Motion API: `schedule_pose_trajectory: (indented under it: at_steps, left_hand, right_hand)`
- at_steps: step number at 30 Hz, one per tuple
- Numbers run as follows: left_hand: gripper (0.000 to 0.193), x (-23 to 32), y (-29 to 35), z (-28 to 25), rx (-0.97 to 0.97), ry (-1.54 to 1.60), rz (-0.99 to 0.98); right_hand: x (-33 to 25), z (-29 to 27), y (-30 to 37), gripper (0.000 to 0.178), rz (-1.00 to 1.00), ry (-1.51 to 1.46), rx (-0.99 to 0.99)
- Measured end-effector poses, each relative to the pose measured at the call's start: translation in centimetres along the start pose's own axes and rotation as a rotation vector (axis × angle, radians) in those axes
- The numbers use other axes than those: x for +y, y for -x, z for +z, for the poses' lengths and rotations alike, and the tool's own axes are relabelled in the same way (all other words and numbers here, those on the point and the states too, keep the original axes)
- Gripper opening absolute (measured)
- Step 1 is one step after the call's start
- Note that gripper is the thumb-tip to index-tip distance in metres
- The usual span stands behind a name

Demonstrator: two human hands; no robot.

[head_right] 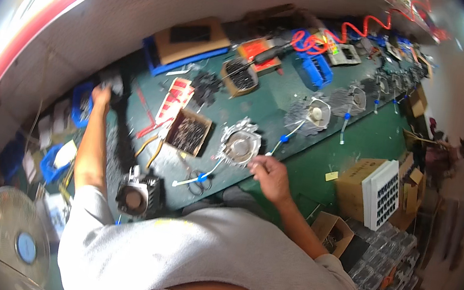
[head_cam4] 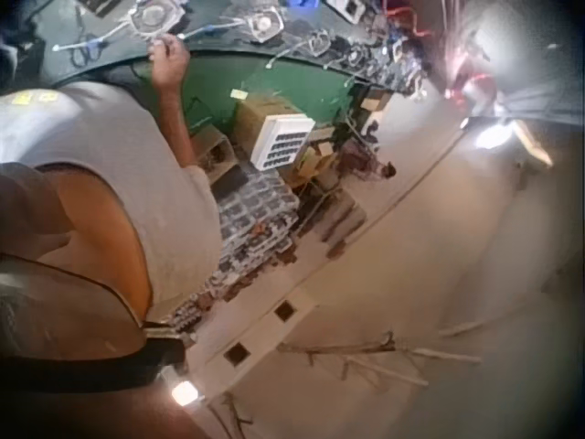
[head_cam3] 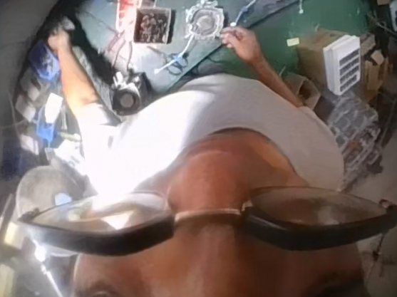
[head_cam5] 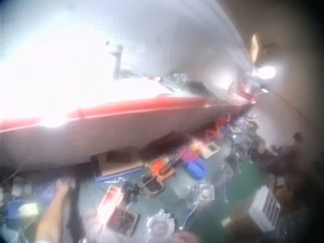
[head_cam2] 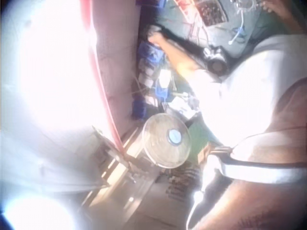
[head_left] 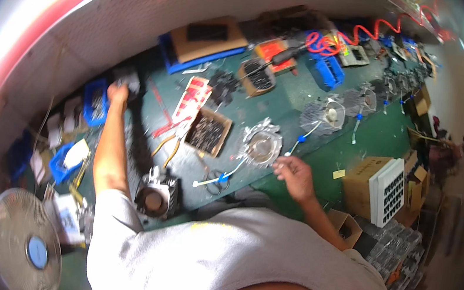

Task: The person assembles electrical components on a workbench. They connect wires to motor housings, use a screwdriver to tighten parts, and use pliers to cut and strip wires. The person handles multiple motor units and organizes them on the table.

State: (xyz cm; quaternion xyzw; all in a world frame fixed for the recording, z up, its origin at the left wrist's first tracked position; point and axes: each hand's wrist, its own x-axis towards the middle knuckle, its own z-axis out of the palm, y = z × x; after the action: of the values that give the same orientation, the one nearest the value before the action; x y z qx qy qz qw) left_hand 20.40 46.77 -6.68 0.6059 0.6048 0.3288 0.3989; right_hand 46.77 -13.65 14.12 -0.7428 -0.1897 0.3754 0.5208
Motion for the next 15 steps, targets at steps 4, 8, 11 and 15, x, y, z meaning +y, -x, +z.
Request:
schedule_pose_trajectory:
  at_steps: [4,8,11,15]
  left_hand:
    - [0.037,7.1,4.8,-0.3,-0.297,0.574,-0.325]
    - [0.028,18.1,14.6,-3.6,-0.400,0.641,-0.232]
    - [0.031,20.5,18.1,-4.9,-0.467,0.744,-0.164]
    - [0.032,24.1,25.3,-5.0,-0.398,0.656,-0.032]
  right_hand:
    - [-1.9,1.1,-2.3,0.022,-0.102,-0.022,-0.085]
    - [-6.8,4.5,-5.6,0.038,-0.244,-0.081,-0.234]
    - [-9.2,7.4,-8.8,0.049,-0.289,-0.212,-0.384]
    - [-12.1,10.8,-11.3,0.052,-0.158,-0.455,-0.548]
